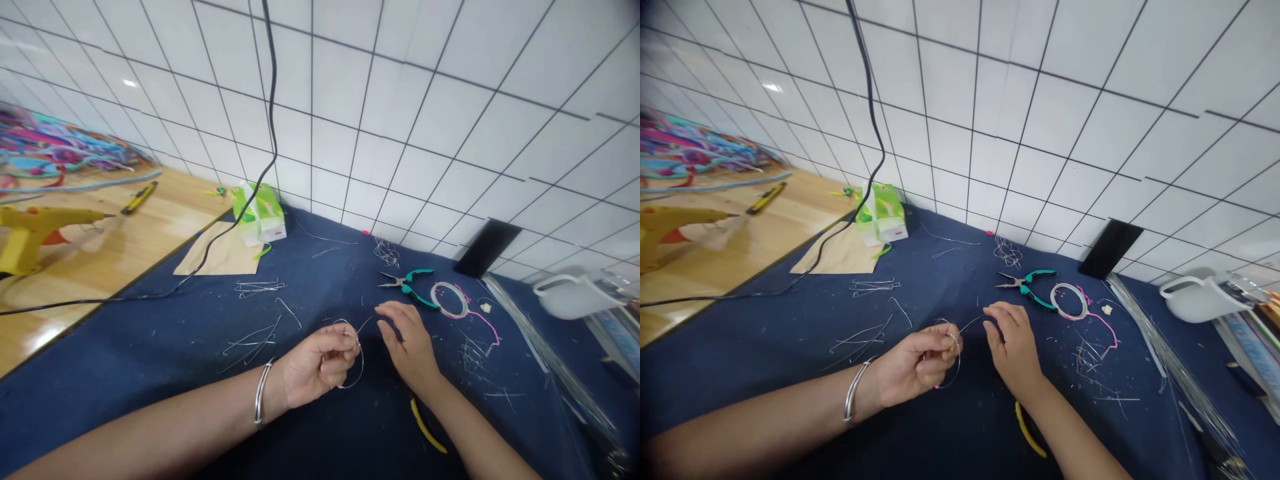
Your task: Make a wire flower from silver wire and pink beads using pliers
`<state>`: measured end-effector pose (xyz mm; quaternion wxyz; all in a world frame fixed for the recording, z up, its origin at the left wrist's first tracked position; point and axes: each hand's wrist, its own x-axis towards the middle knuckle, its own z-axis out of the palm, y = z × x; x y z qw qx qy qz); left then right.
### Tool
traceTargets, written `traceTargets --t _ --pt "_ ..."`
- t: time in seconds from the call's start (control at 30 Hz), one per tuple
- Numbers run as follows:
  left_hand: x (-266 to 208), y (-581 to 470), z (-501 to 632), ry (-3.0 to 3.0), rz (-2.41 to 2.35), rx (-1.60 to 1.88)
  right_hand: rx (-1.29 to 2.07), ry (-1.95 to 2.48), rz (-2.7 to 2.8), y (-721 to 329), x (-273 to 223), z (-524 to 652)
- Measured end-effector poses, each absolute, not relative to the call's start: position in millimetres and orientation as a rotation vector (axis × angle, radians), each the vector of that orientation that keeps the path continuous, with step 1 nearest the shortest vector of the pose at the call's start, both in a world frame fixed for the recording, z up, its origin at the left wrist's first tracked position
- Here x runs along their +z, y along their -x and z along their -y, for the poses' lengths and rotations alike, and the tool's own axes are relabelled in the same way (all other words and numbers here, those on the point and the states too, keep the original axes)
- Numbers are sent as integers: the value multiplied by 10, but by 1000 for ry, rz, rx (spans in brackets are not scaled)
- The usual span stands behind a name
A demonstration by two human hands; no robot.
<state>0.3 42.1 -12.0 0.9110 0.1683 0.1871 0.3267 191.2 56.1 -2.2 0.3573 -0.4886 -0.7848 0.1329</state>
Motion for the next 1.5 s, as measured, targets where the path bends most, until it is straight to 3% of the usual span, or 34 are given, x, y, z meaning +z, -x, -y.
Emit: traceTargets --t 0.17,0.5,1.13,1.33,1.5 --pt "-146 -7 -439 -356 -384 674 600 1302 2074 -1937 -117 -626" --pt "-166 -32 -439 -440 -419 712 626 1317 2120 -1952 10 -601" --pt "-190 -89 -439 -755 -826 823 400 1305 2349 -2037 203 -587" --pt "-222 -67 -425 -641 -754 752 291 1212 2463 -1968 231 -519" --pt "-190 -64 -411 -423 -617 782 37 1197 2208 -1947 254 -454"
